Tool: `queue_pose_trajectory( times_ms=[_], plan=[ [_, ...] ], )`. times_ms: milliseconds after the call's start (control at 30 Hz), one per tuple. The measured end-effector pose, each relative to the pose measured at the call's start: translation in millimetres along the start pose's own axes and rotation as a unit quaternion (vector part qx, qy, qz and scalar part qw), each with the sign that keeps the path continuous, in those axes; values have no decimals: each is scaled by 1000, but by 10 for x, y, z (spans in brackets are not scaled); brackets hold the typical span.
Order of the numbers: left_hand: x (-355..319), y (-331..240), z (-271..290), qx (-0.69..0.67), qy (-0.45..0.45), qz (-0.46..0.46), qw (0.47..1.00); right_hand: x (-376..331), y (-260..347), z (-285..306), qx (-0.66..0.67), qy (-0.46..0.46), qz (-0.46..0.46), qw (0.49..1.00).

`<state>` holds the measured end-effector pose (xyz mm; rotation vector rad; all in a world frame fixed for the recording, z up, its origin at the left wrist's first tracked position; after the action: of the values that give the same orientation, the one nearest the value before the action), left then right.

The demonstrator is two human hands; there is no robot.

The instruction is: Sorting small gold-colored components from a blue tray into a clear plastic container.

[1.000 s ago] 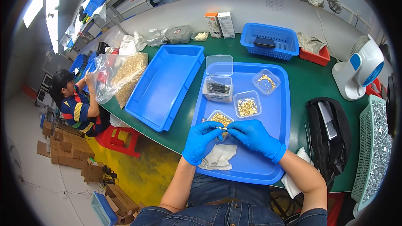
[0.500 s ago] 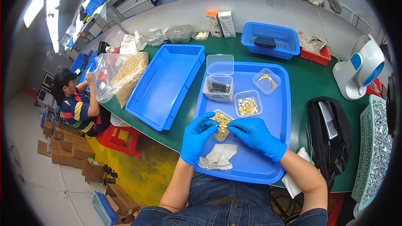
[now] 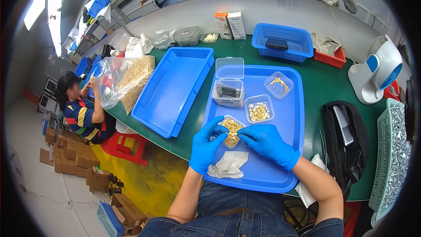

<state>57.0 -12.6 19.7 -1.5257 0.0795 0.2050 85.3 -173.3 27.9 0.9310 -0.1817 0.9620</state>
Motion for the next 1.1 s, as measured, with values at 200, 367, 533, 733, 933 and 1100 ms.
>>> queue_pose_trajectory(
  times_ms=[200,367,533,733,933,1100],
  plan=[
    [4,-2,-57,-18,26,14,999,5,-25,-53,42,35,-28,998],
    [46,11,-176,-56,36,4,998,-14,-72,-74,54,41,-35,997],
    [180,-57,-162,404,-32,-111,908,-15,-185,-18,206,-35,-126,970],
    [208,15,-275,559,-29,-155,814,-27,-165,-35,201,-34,-105,973],
    [156,51,-63,393,-51,-103,913,-1,-122,-13,141,-15,-85,986],
    [68,152,63,-36,5,70,997,5,-44,-19,58,0,-35,998]
  ],
)
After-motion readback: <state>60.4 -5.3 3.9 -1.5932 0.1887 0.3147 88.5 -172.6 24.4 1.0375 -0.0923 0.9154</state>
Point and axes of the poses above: each hand's wrist, its own x-axis towards the middle knuckle, its own z-axis out of the back of the hand, y = z × x, the point moved 7 cm from there along x, towards the middle knuckle, and after that the axes turned 13 degrees about z, right-handed, at the moved point
